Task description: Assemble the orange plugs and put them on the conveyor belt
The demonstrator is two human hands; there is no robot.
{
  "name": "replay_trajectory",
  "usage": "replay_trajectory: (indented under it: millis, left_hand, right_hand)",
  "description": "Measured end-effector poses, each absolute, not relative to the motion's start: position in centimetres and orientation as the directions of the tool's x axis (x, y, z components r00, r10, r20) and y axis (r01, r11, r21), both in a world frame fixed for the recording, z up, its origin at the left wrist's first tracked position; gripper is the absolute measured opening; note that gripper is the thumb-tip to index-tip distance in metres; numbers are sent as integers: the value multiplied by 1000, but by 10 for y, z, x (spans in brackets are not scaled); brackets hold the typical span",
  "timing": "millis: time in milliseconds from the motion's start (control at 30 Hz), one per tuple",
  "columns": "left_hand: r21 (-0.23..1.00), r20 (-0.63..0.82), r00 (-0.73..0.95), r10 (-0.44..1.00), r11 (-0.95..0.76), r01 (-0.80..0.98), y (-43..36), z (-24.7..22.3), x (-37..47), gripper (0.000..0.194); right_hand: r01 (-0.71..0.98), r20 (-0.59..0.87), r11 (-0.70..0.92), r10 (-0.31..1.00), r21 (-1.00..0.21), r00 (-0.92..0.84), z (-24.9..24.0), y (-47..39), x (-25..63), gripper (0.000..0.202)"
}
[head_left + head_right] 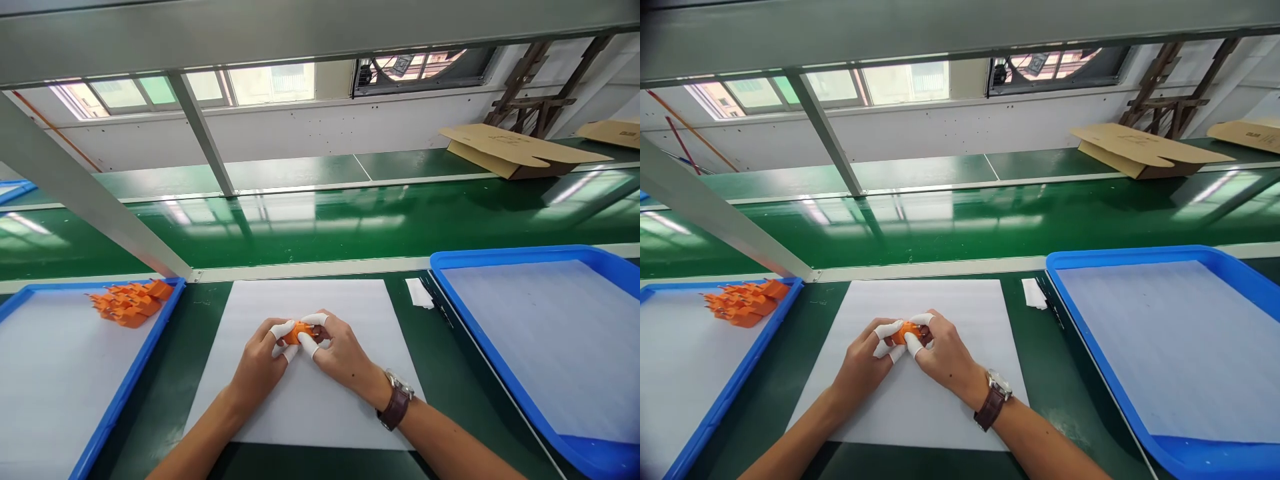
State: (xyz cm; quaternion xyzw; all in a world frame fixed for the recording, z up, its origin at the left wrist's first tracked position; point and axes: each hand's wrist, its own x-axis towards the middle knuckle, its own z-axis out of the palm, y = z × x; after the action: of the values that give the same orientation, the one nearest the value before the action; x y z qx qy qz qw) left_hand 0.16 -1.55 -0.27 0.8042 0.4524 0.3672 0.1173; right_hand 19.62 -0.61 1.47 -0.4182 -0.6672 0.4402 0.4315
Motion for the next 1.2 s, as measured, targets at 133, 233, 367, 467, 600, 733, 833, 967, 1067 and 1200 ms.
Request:
replay_trajectory:
  millis: [133, 233, 367, 467, 600, 733, 833, 967, 1067, 1200]
  left_hand:
    - [463, 521, 323, 790, -579, 671, -18, -6, 4, 37]
    - [424, 544, 326, 773, -588, 689, -19, -6, 7, 35]
    - [397, 568, 327, 755, -600, 695, -19, -4, 9, 30]
    - [436, 546, 333, 768, -601, 670, -17, -4, 8, 27]
    - [646, 414, 274, 868, -492, 583, -13, -3, 4, 23]
    - [915, 161, 192, 968, -220, 339, -9, -1, -2, 28]
    - [980, 66, 188, 980, -99, 173, -8, 0, -4, 30]
    - [991, 27, 188, 982, -51, 123, -8, 1, -3, 33]
    - [991, 22, 185, 983, -46, 124, -7, 2, -1, 34]
    - [990, 31, 186, 982, -55, 126, -6, 2, 0, 32]
  right_hand:
    - [208, 172, 231, 948, -950, -267, 13, -7, 195, 16]
    - [217, 146, 208, 952, -954, -269, 10, -7, 194, 15]
    - [169, 141, 198, 942, -966, -303, 7, -2, 193, 14]
    - [115, 96, 147, 927, -982, -363, 6, 4, 196, 11]
    - [28, 8, 21, 923, -999, -384, 10, 9, 201, 18]
    - [-93, -6, -44, 930, -995, -366, 15, 10, 202, 34]
    - [-101, -7, -38, 956, -994, -293, 13, 9, 202, 34]
    - [-65, 13, -8, 949, -998, -314, 9, 9, 201, 26]
    - [-57, 28, 9, 944, -998, -328, 8, 8, 202, 25]
    - [-61, 29, 9, 946, -998, -323, 7, 8, 202, 25]
